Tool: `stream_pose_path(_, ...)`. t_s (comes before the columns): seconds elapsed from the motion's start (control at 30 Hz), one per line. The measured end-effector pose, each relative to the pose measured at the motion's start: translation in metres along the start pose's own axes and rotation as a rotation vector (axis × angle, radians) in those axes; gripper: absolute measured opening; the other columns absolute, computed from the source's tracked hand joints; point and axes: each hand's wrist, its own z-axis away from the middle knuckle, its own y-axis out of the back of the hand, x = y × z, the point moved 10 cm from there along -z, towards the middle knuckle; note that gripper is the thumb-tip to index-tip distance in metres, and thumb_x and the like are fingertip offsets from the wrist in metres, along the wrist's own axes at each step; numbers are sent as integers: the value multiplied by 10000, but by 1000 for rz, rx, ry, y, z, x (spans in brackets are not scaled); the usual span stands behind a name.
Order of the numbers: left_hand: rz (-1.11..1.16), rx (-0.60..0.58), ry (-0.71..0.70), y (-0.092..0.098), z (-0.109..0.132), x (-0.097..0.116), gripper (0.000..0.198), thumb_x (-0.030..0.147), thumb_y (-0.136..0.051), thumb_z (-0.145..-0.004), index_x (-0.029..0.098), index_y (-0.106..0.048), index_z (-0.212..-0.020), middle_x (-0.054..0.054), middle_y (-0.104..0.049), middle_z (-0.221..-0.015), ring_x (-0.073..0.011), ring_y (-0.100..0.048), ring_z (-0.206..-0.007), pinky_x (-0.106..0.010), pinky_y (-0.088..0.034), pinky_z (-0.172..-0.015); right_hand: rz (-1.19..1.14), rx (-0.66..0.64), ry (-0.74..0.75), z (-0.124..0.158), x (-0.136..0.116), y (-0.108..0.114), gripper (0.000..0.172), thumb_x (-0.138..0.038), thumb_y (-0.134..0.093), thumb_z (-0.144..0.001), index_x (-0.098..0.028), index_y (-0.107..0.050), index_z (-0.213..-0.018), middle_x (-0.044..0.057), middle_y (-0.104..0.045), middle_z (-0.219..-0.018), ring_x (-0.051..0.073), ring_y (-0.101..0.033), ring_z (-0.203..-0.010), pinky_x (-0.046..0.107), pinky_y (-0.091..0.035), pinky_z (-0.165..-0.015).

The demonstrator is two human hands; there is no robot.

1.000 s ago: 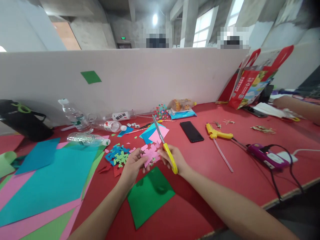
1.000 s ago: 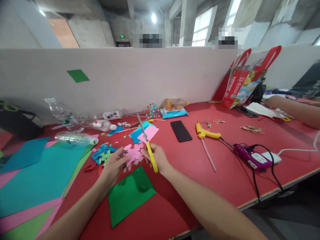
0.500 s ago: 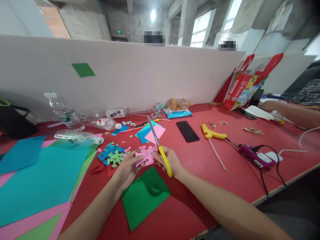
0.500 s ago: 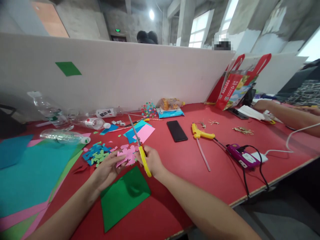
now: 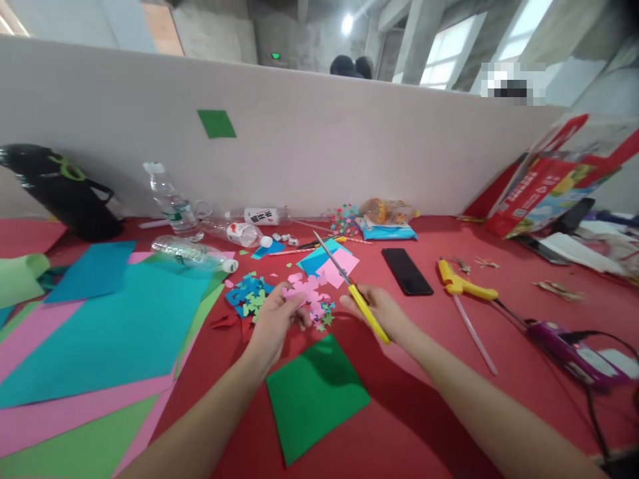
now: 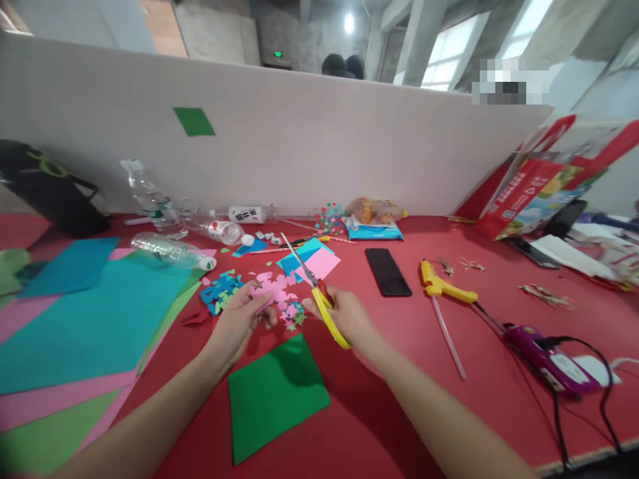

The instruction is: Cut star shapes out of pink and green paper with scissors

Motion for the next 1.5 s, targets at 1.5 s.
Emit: stream_pose_path(1.5,-184,-55,55,-17,21,0,253,345,-722,-737,199,-531,-814,13,-665,-490,-160,-625,-417,-239,-489,-433,-140,-197,-87,33,0,-34,393,-573,-570,-830,-240,-402,-707,-86,-416,-497,87,-358,-388,211,-277,-387)
